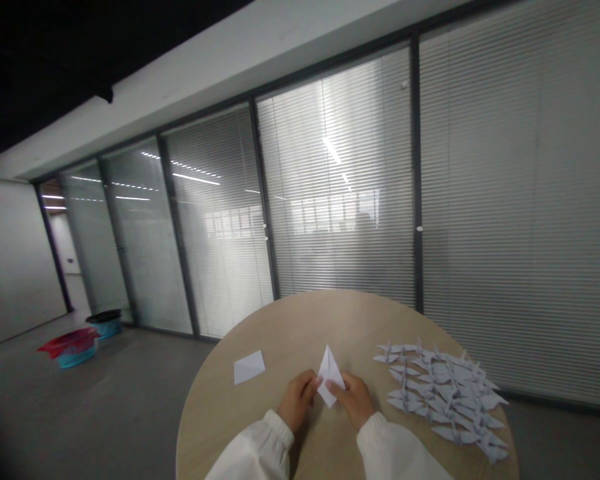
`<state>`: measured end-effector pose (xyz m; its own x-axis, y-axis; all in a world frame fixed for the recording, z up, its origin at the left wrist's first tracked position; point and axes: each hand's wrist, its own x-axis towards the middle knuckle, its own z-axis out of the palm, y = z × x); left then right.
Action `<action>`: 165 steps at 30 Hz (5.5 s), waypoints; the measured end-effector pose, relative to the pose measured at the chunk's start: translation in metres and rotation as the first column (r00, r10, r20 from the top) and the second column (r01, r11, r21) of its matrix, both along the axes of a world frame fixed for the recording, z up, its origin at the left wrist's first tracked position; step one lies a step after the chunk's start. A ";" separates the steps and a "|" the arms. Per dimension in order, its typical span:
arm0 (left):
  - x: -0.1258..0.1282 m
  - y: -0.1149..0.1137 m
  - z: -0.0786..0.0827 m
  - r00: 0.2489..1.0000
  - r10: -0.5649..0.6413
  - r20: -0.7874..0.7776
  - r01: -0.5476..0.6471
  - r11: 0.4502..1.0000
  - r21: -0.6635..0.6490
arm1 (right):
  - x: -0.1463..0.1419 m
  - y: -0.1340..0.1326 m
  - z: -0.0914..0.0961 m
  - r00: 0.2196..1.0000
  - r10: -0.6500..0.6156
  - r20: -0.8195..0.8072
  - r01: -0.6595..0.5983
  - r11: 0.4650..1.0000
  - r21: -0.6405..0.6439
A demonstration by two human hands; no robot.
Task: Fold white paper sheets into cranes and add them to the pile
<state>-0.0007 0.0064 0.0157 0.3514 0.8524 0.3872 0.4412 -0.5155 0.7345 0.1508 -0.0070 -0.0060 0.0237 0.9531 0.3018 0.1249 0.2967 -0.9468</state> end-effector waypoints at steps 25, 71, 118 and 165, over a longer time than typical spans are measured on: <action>-0.002 0.008 -0.005 0.993 0.024 0.117 -0.020 0.999 -0.032 | -0.003 -0.005 0.009 0.983 0.088 -0.164 -0.093 0.996 -0.019; 0.000 0.006 -0.001 0.926 -0.055 0.374 0.095 0.992 -0.089 | 0.002 0.000 0.002 1.000 -0.027 -0.003 0.027 0.999 -0.042; -0.001 0.015 -0.003 0.881 0.088 0.465 0.008 0.980 -0.199 | -0.007 -0.002 0.004 0.933 0.269 -0.237 -0.268 0.963 0.039; -0.012 0.034 -0.020 0.790 0.145 0.596 0.140 0.903 -0.405 | -0.001 -0.012 0.006 0.905 -0.027 0.425 -0.151 0.913 0.379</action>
